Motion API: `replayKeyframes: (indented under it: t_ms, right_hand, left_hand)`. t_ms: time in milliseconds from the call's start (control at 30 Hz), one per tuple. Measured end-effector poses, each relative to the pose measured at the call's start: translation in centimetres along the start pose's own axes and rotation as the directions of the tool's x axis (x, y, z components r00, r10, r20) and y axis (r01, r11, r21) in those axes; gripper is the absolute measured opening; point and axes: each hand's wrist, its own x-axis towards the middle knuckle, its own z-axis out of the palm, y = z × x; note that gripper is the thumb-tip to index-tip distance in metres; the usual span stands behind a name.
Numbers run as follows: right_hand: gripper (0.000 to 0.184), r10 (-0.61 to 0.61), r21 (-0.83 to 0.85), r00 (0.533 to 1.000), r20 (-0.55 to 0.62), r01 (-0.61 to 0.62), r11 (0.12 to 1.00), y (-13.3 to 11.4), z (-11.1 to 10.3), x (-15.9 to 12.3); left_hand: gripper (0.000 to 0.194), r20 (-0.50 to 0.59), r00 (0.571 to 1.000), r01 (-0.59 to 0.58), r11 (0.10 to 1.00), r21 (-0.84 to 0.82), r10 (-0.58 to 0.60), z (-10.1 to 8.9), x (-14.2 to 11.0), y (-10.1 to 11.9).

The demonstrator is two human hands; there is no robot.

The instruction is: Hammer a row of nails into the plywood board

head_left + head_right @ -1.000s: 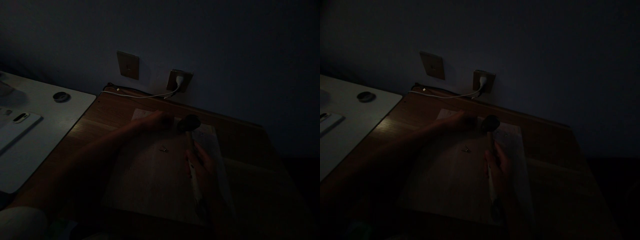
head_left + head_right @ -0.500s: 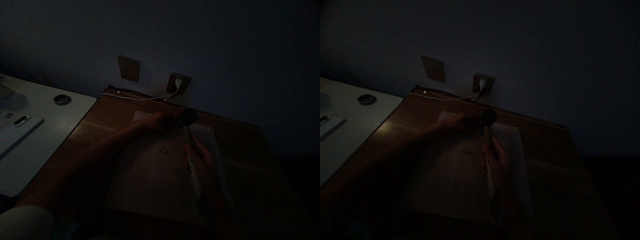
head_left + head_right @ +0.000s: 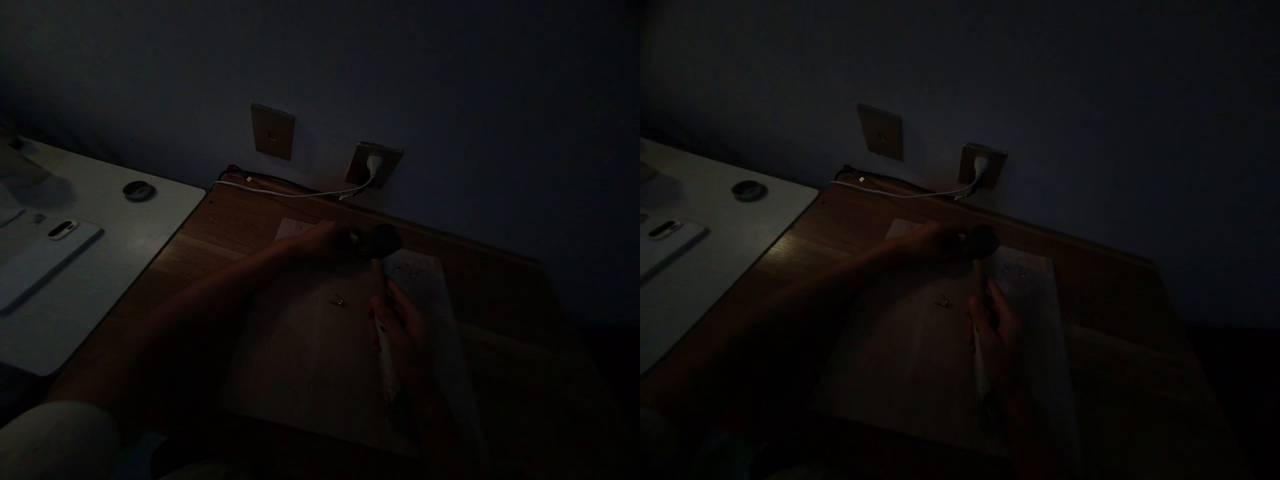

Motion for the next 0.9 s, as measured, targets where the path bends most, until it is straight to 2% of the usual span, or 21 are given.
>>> replayKeyframes:
  t_ms: [133,300,400,567,900]
  right_hand:
    - [0.067,0.007,-0.009,1.000,0.029,-0.007,1.000,0.48,0.02,-0.11]
    - [0.071,-0.013,-0.010,1.000,-0.006,0.013,1.000,0.70,0.36,-0.42]
    - [0.067,-0.029,-0.049,1.000,0.010,0.030,0.998,0.70,0.48,-0.47]
    - [0.069,-0.035,-0.060,0.999,-0.037,0.032,0.998,0.78,0.36,-0.42]
    - [0.068,-0.026,-0.052,1.000,-0.013,0.025,0.998,0.79,0.26,-0.44]
  left_hand:
    - [0.057,-0.008,1.000,0.012,1.000,0.001,-0.012,0.08,0.04,0.00]
    - [0.052,-0.001,1.000,0.015,1.000,-0.007,-0.015,0.13,0.08,-0.20]
    - [0.055,-0.003,1.000,-0.007,1.000,-0.008,0.007,0.17,0.08,-0.46]
    - [0.055,0.017,1.000,-0.025,0.999,-0.023,0.025,0.31,0.13,-0.69]
    - [0.052,0.023,0.999,-0.040,0.998,-0.055,0.042,0.20,0.13,-0.50]
